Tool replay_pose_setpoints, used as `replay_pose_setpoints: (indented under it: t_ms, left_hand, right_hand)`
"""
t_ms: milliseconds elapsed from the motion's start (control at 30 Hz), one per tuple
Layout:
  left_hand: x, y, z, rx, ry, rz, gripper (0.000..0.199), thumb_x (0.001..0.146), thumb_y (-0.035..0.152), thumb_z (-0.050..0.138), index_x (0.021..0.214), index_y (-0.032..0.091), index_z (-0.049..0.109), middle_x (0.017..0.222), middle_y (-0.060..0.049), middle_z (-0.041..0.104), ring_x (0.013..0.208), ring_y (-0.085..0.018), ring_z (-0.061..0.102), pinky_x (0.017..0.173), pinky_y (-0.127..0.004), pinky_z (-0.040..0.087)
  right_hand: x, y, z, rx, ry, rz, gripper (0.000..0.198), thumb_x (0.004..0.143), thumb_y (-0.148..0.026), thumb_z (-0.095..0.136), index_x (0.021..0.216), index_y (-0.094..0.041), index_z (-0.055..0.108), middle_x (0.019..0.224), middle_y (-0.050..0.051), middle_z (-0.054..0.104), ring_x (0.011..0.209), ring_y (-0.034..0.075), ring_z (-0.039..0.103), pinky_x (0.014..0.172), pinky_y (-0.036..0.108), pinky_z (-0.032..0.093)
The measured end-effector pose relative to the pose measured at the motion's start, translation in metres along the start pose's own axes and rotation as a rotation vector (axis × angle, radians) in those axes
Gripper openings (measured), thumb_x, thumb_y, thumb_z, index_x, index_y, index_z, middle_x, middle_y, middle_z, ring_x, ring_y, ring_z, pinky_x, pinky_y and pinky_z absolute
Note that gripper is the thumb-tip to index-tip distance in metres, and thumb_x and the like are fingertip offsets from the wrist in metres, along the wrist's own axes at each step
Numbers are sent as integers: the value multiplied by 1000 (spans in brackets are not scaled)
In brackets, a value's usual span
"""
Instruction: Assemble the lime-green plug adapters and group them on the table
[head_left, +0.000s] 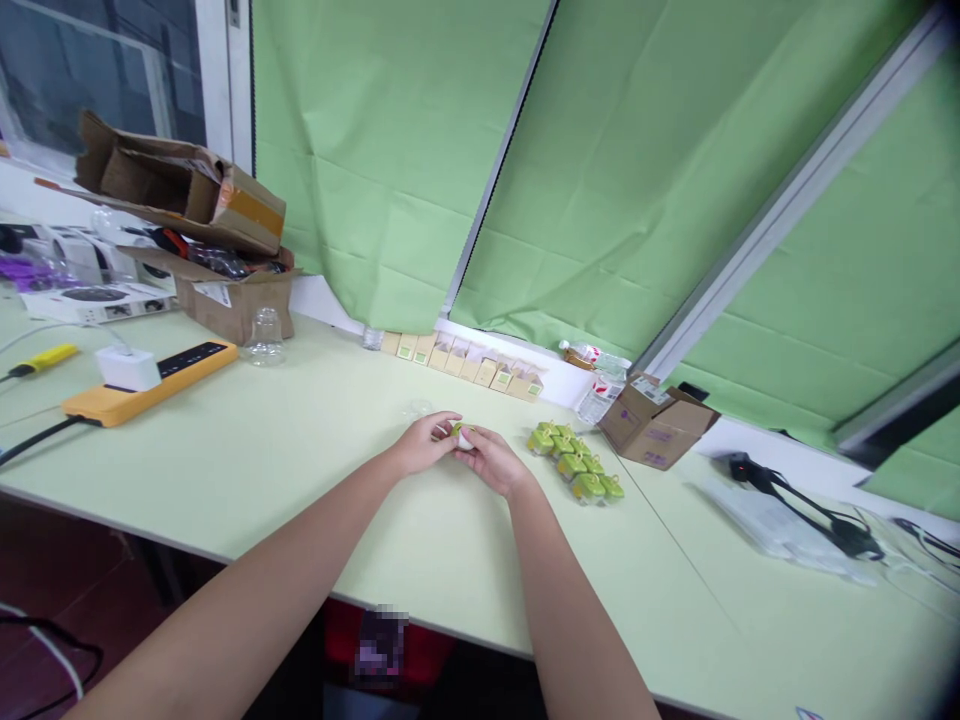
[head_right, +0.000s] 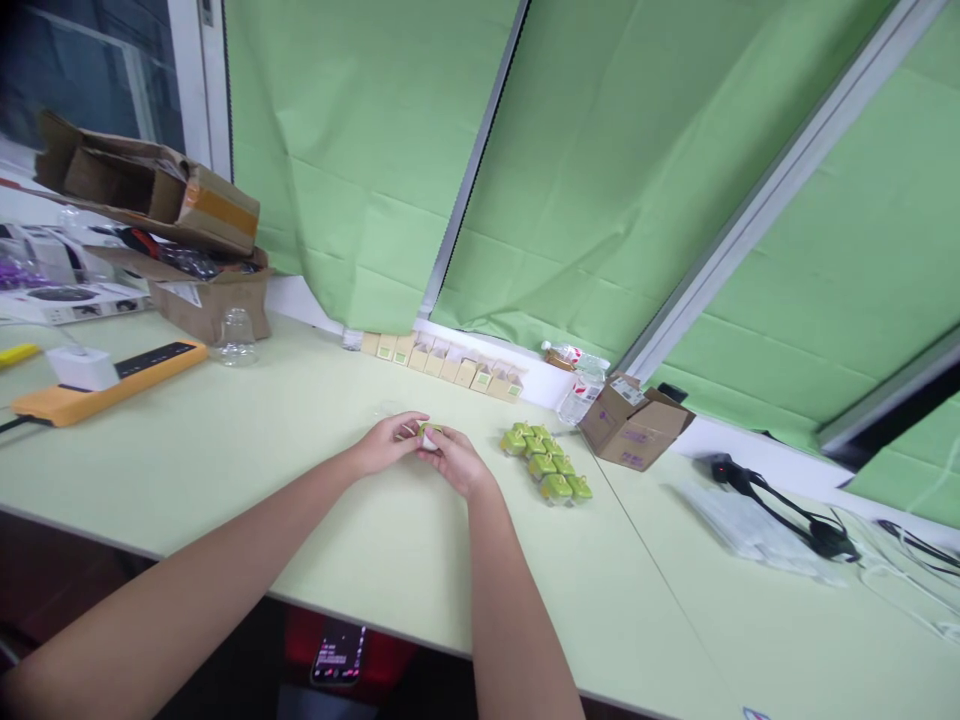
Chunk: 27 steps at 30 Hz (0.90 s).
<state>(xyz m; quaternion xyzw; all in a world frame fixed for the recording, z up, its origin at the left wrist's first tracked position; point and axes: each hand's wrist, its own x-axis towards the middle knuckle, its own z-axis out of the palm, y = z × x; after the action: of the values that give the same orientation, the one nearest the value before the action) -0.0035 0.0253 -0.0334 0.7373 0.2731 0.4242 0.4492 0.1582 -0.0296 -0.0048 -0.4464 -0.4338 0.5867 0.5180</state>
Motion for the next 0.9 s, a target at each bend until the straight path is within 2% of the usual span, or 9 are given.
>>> replay_pose_setpoints:
  t_ms: [100,167,233,367,467,567,733,833,900]
  left_hand:
    - [-5,4,-2,78,-41,106,60,71,18,68,130,24,60,132,-11,53,86,-14,60,79,-32,55]
    - [-8,8,-2,106,-79,157,66,69,15,68,134,25,57,139,-12,50,82,-13,60,78,-32,55]
    - [-10,9,-1,104,-112,159,66,70,17,69,135,23,56,134,-11,55,78,-13,60,76,-32,55]
    - [-9,9,1,83,-144,79,58,72,26,73,128,18,60,110,-9,67,72,-14,59,72,-31,53]
    - [-9,12,0,64,-170,73,52,70,26,74,120,19,65,110,-9,67,74,-14,61,70,-29,53]
    - [-9,17,-3,99,-179,113,44,67,22,76,110,21,68,111,-7,65,79,-16,62,70,-28,52]
    - [-8,19,-5,162,-122,113,44,61,22,80,103,21,69,106,-5,64,83,-18,62,70,-28,50]
    - [-7,17,-6,152,-122,98,45,60,23,81,103,21,67,104,-4,65,80,-16,61,68,-27,48]
    - [-7,17,-6,154,-120,96,44,61,22,80,103,21,66,101,-3,66,78,-16,61,67,-27,48]
  right_hand:
    - [0,1,0,-62,22,22,32,75,-44,78,89,-16,71,87,6,69,71,11,61,64,23,50]
    - [1,3,0,-88,34,30,37,75,-49,77,87,-15,70,82,5,67,66,11,58,59,23,47]
    - [1,5,0,-126,22,38,41,75,-54,75,87,-15,70,79,5,67,65,11,57,59,23,45]
    - [1,7,-3,-244,3,41,49,75,-61,72,88,-14,70,72,3,64,62,11,55,57,23,41]
    - [-1,5,-5,-327,-7,55,51,74,-62,71,86,-13,70,65,0,61,57,9,50,53,22,36]
    - [-4,1,-7,-340,-31,59,48,71,-57,77,90,-14,70,67,-1,61,58,9,51,54,22,36]
    - [-12,-7,-13,-196,-119,69,46,63,-33,87,102,-17,70,81,1,66,67,9,56,64,22,41]
    - [-14,-9,-14,-155,-95,113,53,56,-21,87,106,-19,68,80,0,67,66,10,57,60,21,40]
    - [-15,-10,-12,-143,-67,131,55,56,-18,85,107,-20,67,78,0,67,66,11,58,57,21,38]
